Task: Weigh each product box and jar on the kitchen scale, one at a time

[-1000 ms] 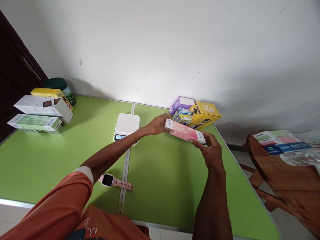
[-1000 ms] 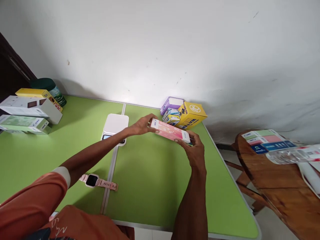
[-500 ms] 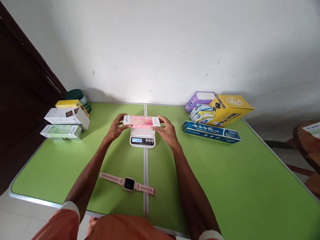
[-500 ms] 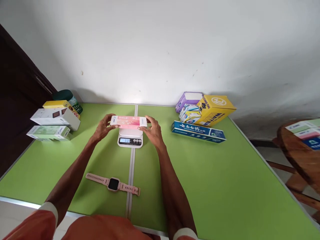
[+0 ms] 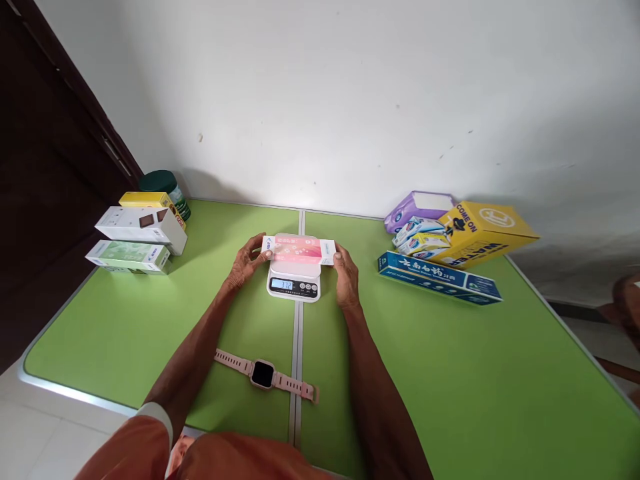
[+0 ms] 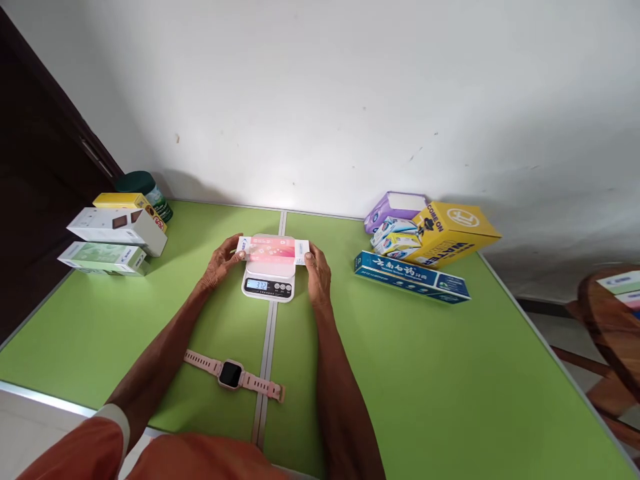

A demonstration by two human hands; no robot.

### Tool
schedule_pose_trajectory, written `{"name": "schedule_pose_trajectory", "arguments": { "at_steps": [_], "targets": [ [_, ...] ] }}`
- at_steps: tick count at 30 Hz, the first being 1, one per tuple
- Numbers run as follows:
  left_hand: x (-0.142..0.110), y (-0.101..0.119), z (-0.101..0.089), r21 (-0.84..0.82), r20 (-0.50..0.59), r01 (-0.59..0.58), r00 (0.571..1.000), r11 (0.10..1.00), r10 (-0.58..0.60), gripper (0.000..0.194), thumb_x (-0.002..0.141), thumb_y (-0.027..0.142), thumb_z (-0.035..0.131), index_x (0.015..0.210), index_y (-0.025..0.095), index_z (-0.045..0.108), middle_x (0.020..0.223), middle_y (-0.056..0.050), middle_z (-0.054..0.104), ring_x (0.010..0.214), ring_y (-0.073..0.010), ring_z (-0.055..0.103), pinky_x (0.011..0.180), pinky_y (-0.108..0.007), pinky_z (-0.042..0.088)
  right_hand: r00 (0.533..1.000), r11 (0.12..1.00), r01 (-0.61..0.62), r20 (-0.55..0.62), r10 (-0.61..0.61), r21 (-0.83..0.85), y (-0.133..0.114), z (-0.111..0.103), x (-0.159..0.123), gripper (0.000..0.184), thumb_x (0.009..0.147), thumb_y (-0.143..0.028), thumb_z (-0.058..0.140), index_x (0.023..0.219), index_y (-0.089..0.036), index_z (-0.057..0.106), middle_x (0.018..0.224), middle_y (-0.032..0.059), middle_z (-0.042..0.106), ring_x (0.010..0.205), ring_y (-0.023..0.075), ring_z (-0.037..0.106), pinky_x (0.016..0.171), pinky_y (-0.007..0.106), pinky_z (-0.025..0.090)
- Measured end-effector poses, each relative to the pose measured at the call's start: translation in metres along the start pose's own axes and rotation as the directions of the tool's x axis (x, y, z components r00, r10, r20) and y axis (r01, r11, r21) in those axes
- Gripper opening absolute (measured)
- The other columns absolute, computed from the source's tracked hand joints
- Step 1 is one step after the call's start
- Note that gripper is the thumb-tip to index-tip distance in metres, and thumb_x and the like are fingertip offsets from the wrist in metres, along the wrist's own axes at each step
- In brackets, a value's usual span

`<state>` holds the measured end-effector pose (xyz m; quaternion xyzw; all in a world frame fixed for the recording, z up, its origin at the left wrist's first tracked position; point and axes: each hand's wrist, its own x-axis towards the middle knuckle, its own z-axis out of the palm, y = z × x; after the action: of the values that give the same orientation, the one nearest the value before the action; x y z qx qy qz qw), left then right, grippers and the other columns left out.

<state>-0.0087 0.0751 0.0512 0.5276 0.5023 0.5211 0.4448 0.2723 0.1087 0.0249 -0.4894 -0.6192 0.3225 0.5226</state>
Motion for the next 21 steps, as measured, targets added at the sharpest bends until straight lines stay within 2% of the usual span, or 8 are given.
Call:
{"name": "schedule_pose_trajectory", "arguments": {
  "at_steps": [3,8,21],
  "targets": [
    [-0.001,0.002,0.003,0.013,-0.012,0.003,1.000,1.000,-0.002,0.091,0.082,0.079,0.080,0.148,0.019,0.061,0.154,-0.020,0.069,0.142,-0.0396,0.066,0.123,-0.058,0.051,0.996,0.994,-0.078,-0.035,0.081,0.081,-0.008,0.001,-0.002,0.076,0.096,-0.083,0.055,0.138,-0.022,0.074,0.146,0.0163,0.074,0.136,0.0367,0.068,0.116,0.057,0.054],
    [0.000,0.001,0.005,0.006,-0.016,-0.021,1.000,1.000,0.021,0.093,0.081,0.080,0.080,0.148,0.017,0.062,0.152,-0.020,0.070,0.146,-0.0397,0.064,0.123,-0.055,0.051,0.994,0.989,-0.101,-0.036,0.105,0.110,-0.020,0.000,-0.004,0.075,0.093,-0.081,0.061,0.133,-0.020,0.076,0.143,0.0190,0.075,0.133,0.0391,0.069,0.110,0.056,0.058],
    [0.002,-0.011,0.002,-0.052,-0.014,-0.074,0.997,0.996,0.073,0.084,0.083,0.075,0.083,0.141,0.017,0.067,0.147,-0.020,0.074,0.141,-0.0385,0.068,0.120,-0.053,0.053,0.987,0.982,-0.120,-0.089,0.134,0.147,-0.008,0.003,-0.005,0.077,0.086,-0.082,0.069,0.128,-0.019,0.078,0.129,0.0172,0.081,0.118,0.0366,0.074,0.104,0.053,0.059]
  ]
}}
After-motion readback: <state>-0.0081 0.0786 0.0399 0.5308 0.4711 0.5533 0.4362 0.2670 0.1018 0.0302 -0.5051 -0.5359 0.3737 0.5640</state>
